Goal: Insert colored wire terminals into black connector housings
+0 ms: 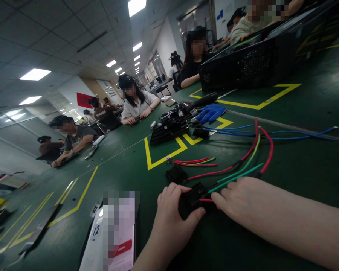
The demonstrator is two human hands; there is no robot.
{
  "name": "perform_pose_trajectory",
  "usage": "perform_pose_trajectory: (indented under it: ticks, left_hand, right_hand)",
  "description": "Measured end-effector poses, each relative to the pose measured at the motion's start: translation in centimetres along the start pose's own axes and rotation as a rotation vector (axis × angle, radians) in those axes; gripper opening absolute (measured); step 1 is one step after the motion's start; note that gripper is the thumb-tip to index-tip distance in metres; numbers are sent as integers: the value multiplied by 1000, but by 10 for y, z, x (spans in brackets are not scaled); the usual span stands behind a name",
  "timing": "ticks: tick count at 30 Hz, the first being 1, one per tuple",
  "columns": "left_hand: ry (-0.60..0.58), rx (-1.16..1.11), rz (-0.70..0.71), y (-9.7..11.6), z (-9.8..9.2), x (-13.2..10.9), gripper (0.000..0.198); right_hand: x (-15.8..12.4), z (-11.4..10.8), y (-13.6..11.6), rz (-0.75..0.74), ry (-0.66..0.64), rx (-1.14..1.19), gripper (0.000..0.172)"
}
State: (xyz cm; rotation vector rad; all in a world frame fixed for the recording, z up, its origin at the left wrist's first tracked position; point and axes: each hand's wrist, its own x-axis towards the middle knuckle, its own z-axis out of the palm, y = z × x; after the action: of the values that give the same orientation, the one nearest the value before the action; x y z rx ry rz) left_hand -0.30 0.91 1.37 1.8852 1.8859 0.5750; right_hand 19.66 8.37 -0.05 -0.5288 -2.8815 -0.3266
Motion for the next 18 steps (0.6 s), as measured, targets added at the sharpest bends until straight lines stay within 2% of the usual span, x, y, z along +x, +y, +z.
perform_pose_trajectory:
  ticks: [6,15,18]
  left_hand:
    - [-5,-6,15,-3,1,1,29]
    - [-15,11,31,-1,0,2,28]
    - [-7,21,25,1,0,2,27]
  right_hand:
    - [-3,-6,-5,-47,55,-92,11]
    - [-3,-18,1,-51,321,-81,9]
    - [-2,-20,1,-41,317,-73,8]
